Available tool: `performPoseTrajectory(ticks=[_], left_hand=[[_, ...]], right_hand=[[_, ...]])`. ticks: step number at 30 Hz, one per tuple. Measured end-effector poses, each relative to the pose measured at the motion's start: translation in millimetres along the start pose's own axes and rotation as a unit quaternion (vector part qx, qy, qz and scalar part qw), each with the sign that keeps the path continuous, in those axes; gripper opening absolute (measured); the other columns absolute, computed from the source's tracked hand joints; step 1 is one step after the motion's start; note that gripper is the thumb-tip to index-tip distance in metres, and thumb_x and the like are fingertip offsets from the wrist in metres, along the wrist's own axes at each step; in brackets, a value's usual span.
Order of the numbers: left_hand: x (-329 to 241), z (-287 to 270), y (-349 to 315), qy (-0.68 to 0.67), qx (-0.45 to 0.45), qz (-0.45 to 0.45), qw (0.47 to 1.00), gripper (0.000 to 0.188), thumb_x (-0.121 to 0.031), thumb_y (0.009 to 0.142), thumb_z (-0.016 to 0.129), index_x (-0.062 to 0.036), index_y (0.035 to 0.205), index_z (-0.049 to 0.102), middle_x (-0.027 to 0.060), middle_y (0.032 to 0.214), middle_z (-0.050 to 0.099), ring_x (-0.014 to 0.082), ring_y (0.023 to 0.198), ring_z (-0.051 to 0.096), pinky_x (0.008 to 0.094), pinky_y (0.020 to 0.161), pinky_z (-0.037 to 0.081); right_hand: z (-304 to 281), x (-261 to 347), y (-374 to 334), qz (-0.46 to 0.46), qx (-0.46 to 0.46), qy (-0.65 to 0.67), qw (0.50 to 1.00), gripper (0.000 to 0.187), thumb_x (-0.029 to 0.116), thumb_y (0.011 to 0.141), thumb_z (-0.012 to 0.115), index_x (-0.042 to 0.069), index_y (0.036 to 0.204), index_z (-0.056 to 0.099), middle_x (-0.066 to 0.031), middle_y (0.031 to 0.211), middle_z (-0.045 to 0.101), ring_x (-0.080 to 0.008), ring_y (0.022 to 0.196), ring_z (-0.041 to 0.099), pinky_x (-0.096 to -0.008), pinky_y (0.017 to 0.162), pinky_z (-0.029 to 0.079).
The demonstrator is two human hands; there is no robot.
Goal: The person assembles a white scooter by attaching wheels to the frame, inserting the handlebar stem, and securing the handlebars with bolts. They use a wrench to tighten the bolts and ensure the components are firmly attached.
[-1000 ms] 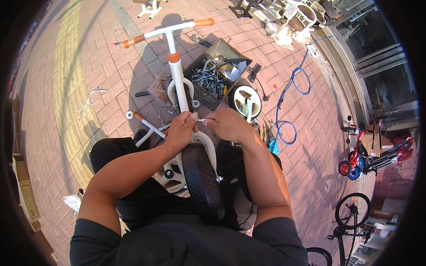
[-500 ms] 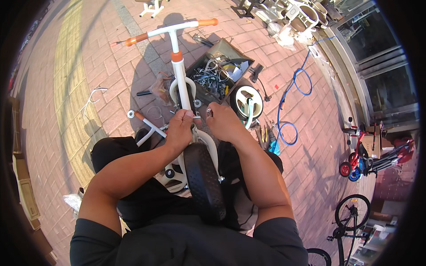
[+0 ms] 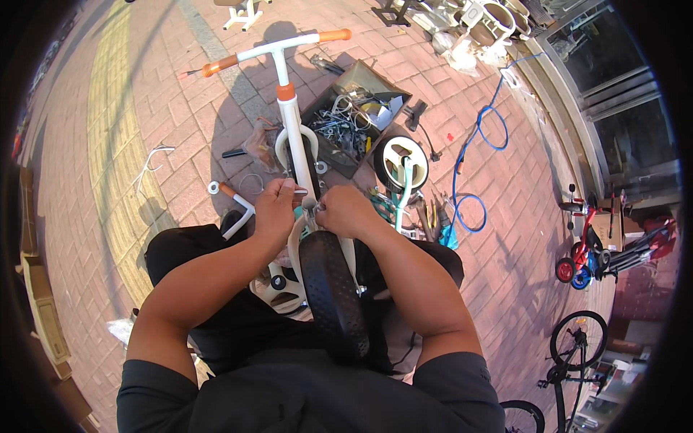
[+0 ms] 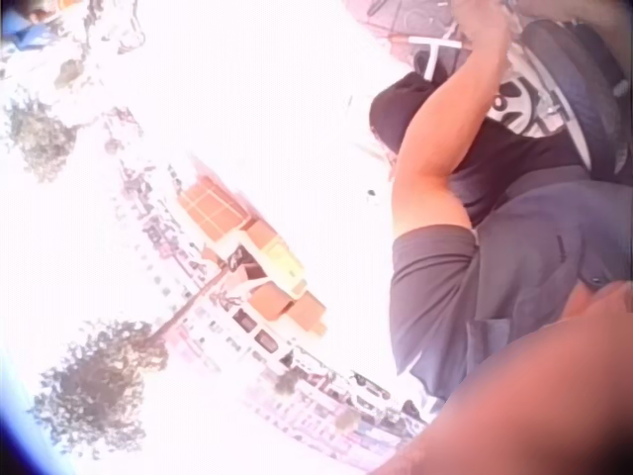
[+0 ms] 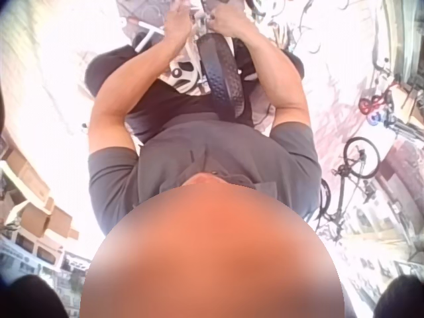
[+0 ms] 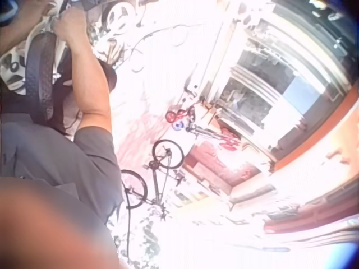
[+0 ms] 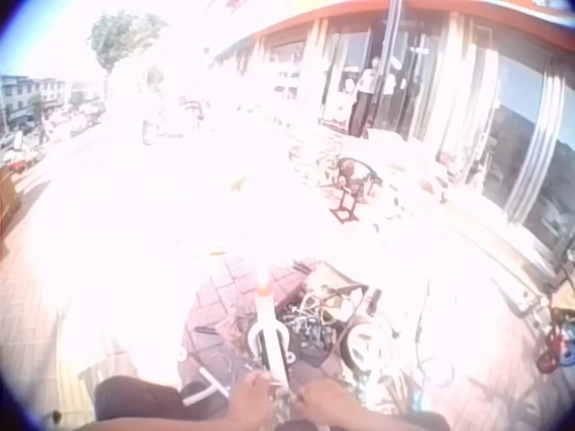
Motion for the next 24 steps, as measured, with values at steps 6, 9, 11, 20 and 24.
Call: performPoseTrajectory(ticks=[6,9,11,20,24], left_hand=[[-1.9,-16.5,-21.8,0.114,0.048,-0.097,0.988,0.026,-0.022,0.106,0.055,-0.0014,0.1,0.069,0.0013,0.081,0.062,0.01,0.071,0.057,0.0266,0.065,0.049],[0.7,-15.4,-27.6,0.048,0.076,-0.147,0.985,0.023,-0.019,0.106,0.054,-0.0003,0.109,0.069,0.0023,0.086,0.064,0.0105,0.073,0.059,0.026,0.067,0.051],[0.0,-15.8,-30.1,0.02,0.081,-0.149,0.985,0.024,-0.015,0.106,0.054,0.0008,0.117,0.067,0.0039,0.092,0.065,0.0116,0.076,0.062,0.0266,0.071,0.054],[-3.6,-23.0,-32.4,-0.073,0.053,-0.174,0.981,0.028,-0.007,0.105,0.051,0.0076,0.127,0.06,0.0109,0.108,0.067,0.0156,0.088,0.067,0.0291,0.085,0.06],[-7.9,-23.5,-34.3,-0.071,0.057,-0.183,0.979,0.028,-0.009,0.106,0.051,0.0063,0.127,0.06,0.01,0.108,0.068,0.015,0.088,0.067,0.0298,0.084,0.06]], right_hand=[[1.2,-1.1,3.2,0.027,0.014,0.004,1.0,0.028,0.028,0.076,0.067,0.001,0.079,0.075,-0.0254,0.082,0.069,-0.0441,0.079,0.069,-0.0502,0.077,0.056],[2.2,-0.9,5.8,0.032,0.015,-0.003,0.999,0.028,0.028,0.076,0.068,0.001,0.079,0.075,-0.0249,0.083,0.07,-0.0439,0.081,0.07,-0.0501,0.077,0.057],[1.9,-0.2,6.0,0.032,0.018,-0.006,0.999,0.028,0.028,0.076,0.068,0.001,0.079,0.075,-0.0248,0.084,0.07,-0.0437,0.082,0.07,-0.0503,0.077,0.057],[-2.4,3.5,4.4,0.041,0.031,-0.002,0.999,0.028,0.027,0.076,0.068,0.001,0.08,0.076,-0.0251,0.084,0.071,-0.0433,0.084,0.07,-0.0498,0.078,0.057],[-1.2,2.8,4.4,0.013,0.005,0.009,1.0,0.03,0.03,0.077,0.065,0.001,0.077,0.074,-0.0256,0.076,0.067,-0.0443,0.076,0.067,-0.0518,0.073,0.054]])
Point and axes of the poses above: each hand's wrist, its own y-axis towards the middle knuckle, its own z-axis out of the palm, x = y × z, the point moved 4 cm from there along y, towards the middle knuckle
